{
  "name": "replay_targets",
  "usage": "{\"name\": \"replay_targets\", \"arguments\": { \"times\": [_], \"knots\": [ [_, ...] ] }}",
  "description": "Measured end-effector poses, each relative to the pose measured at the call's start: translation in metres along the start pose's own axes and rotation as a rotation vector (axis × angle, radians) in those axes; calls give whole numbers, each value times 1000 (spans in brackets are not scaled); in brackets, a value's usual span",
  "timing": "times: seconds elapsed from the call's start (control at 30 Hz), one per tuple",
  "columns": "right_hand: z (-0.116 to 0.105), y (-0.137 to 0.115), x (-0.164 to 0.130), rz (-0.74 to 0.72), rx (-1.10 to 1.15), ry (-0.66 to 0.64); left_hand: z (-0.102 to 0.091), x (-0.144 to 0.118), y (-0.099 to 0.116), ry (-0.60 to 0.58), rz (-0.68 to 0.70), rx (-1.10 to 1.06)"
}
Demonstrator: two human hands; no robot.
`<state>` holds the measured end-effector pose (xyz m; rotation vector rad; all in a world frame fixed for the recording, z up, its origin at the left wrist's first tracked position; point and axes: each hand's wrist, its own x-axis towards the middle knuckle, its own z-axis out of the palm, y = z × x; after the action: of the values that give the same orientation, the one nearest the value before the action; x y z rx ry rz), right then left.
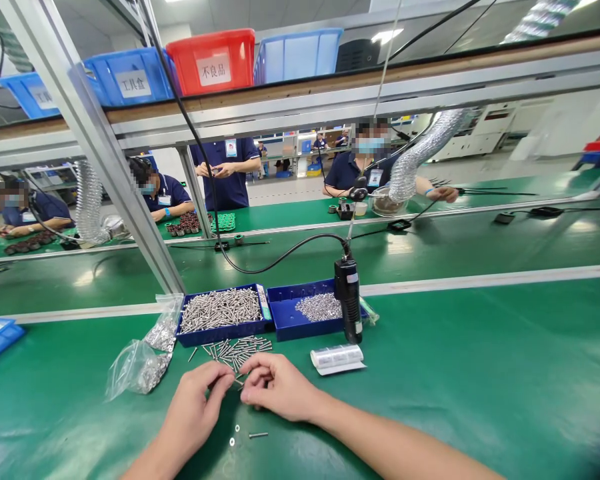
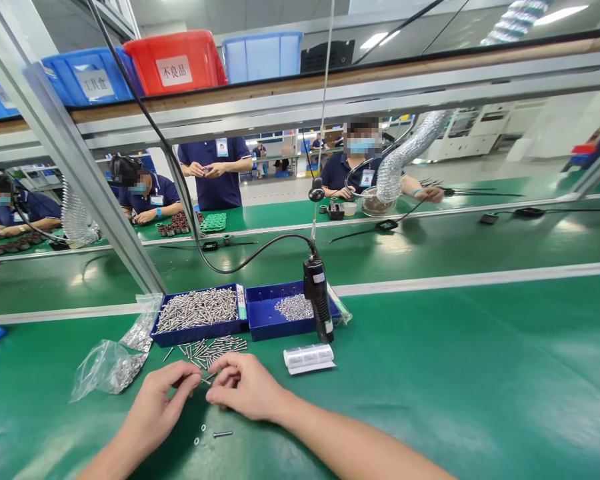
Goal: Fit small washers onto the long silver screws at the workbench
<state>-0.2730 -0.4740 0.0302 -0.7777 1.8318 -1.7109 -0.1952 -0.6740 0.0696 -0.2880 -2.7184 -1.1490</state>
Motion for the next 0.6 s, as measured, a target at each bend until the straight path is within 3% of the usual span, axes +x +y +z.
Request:
{"name": "replay_targets", "arguments": {
  "times": [0.1, 0.17, 0.27, 0.37, 0.47, 0.6],
  "knots": [
    [-10, -11, -5, -146, -451, -282, -10, 2, -11, -116, -115, 123],
    [-11, -20, -10, -233, -685, -400, -16, 5, -20, -133, -154, 192],
    [-4, -29, -18, -224, -905, -430, -21, 7, -27, -75, -165, 301],
    [4, -33, -24, -220, -1067, -422, -23, 3, -22, -68, -66, 332],
    [4, -35, -23, -235, -1009, -392, -19, -5, -7, -269, 24, 258],
    [-8, -28, -14, -134, -616, -269, -12, -13, 9, -406, 49, 333]
  ]
}}
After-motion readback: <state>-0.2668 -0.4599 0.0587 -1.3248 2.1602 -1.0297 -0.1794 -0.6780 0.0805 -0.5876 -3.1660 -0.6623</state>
